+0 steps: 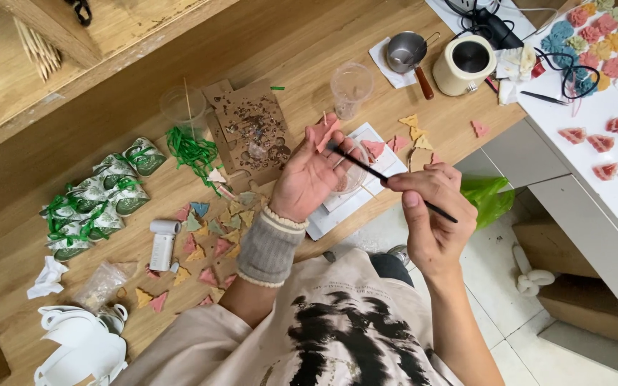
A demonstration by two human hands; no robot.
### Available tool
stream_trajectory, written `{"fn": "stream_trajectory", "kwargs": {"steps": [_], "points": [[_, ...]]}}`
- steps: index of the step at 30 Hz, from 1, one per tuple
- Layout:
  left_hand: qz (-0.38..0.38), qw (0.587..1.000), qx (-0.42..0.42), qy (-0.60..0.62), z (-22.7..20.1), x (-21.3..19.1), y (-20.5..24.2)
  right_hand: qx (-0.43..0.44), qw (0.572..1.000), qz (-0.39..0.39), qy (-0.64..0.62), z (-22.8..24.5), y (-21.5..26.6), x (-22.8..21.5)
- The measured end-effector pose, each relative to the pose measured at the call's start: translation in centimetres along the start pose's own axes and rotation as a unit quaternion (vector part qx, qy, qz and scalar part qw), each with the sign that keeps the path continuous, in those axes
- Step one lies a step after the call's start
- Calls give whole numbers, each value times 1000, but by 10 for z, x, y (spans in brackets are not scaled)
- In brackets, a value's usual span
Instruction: Manually detailing or smoothing small wax shapes for candle making using a brush and sculpting tools.
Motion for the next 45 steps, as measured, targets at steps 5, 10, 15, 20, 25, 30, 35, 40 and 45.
{"fn": "stream_trajectory", "kwargs": {"steps": [5, 10, 15, 20, 25, 30, 35, 40, 45], "points": [[-1, 996, 17, -85, -7, 4, 1, 17, 1000, -1, 2, -5, 0, -9], [15, 979, 22, -204, -8, 28, 6, 115, 987, -68, -87, -28, -1, -20], [63, 950, -83, -293, 43, 58, 3, 66, 997, 44, -4, -24, -1, -8], [35, 943, -119, -310, 92, 67, -15, 122, 991, 33, -38, -67, 23, -37], [-31, 935, -167, -310, 147, 35, -42, 153, 987, 1, -45, -138, 37, -84], [-86, 937, -168, -295, 174, 3, -59, 255, 955, 5, 154, -289, 71, -129], [-131, 983, -93, -83, 179, 22, -67, 224, 933, 141, 245, -413, 92, -101], [-164, 983, 6, -86, 176, 29, -58, 104, 915, 249, 301, -482, 89, -68], [-216, 966, 84, -112, 175, 16, -23, 21, 903, 284, 322, -502, 86, -62]]}}
Point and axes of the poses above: each hand's wrist, its own y-axis away from the middle knuckle, its own x-axis out of the palm, z = x × y, the point moved 10 cm from there along -y, towards the middle knuckle, and after that the axes turned 6 degrees about z, right-handed, at the moved point
